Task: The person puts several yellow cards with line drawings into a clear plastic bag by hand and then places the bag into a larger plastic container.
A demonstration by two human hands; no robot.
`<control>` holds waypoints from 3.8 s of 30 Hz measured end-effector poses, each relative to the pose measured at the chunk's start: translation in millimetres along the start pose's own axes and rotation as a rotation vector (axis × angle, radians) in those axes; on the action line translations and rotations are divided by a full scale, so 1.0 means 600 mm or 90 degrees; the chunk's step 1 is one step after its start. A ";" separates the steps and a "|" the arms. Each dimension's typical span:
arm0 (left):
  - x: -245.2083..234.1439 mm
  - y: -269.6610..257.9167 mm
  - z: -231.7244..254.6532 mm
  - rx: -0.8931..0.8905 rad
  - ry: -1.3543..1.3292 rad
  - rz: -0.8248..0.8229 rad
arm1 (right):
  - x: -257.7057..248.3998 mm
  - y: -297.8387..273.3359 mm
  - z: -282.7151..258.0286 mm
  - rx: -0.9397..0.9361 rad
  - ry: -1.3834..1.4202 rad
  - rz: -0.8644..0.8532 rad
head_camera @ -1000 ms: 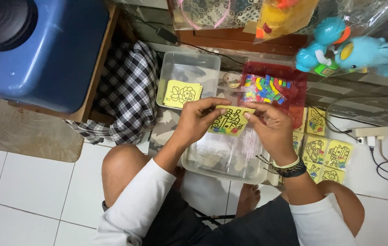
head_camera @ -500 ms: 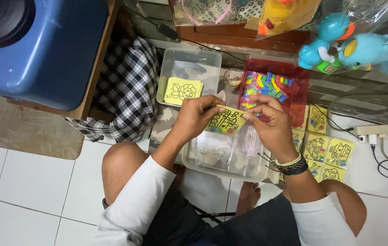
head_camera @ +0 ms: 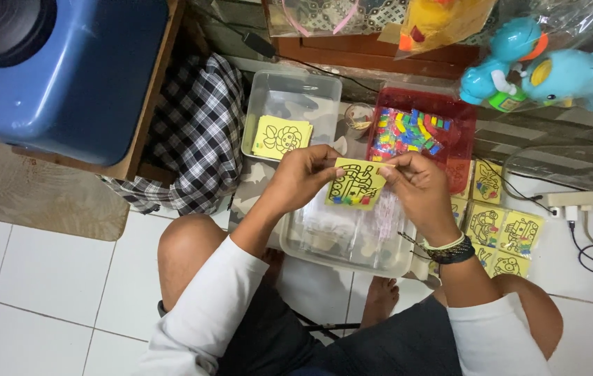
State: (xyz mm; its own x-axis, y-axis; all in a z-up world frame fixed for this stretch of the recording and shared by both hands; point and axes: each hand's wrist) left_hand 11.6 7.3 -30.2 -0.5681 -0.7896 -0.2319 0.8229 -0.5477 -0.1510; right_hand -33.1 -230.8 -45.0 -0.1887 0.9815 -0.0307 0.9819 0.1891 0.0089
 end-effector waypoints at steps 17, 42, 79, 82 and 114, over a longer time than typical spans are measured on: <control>0.039 0.002 0.001 0.052 -0.161 0.040 | -0.008 -0.040 -0.038 -0.057 0.047 0.023; 0.163 -0.007 -0.122 -0.416 0.642 -0.187 | -0.580 -0.502 0.305 0.159 -0.231 0.599; 0.156 -0.052 -0.203 -0.096 0.439 0.135 | -0.541 -0.412 0.322 0.275 -0.464 0.312; 0.154 -0.057 -0.159 -0.164 0.408 0.106 | -0.474 -0.332 0.129 0.191 -0.422 0.274; 0.048 -0.016 -0.182 -0.281 0.132 -0.189 | -0.036 -0.005 0.113 0.192 -0.359 -0.144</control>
State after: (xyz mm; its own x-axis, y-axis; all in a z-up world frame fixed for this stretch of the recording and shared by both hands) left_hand -12.1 20.1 -140.2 -0.7983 -0.5247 -0.2956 0.5792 -0.5343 -0.6156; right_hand -30.7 -254.6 -112.0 -0.4339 0.7378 -0.5170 0.8958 0.2919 -0.3353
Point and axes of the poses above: each hand's wrist, its own y-axis towards the middle knuckle, its own x-axis out of the palm, z = x × y, and after that the axes turned 13 degrees about -z, right-handed
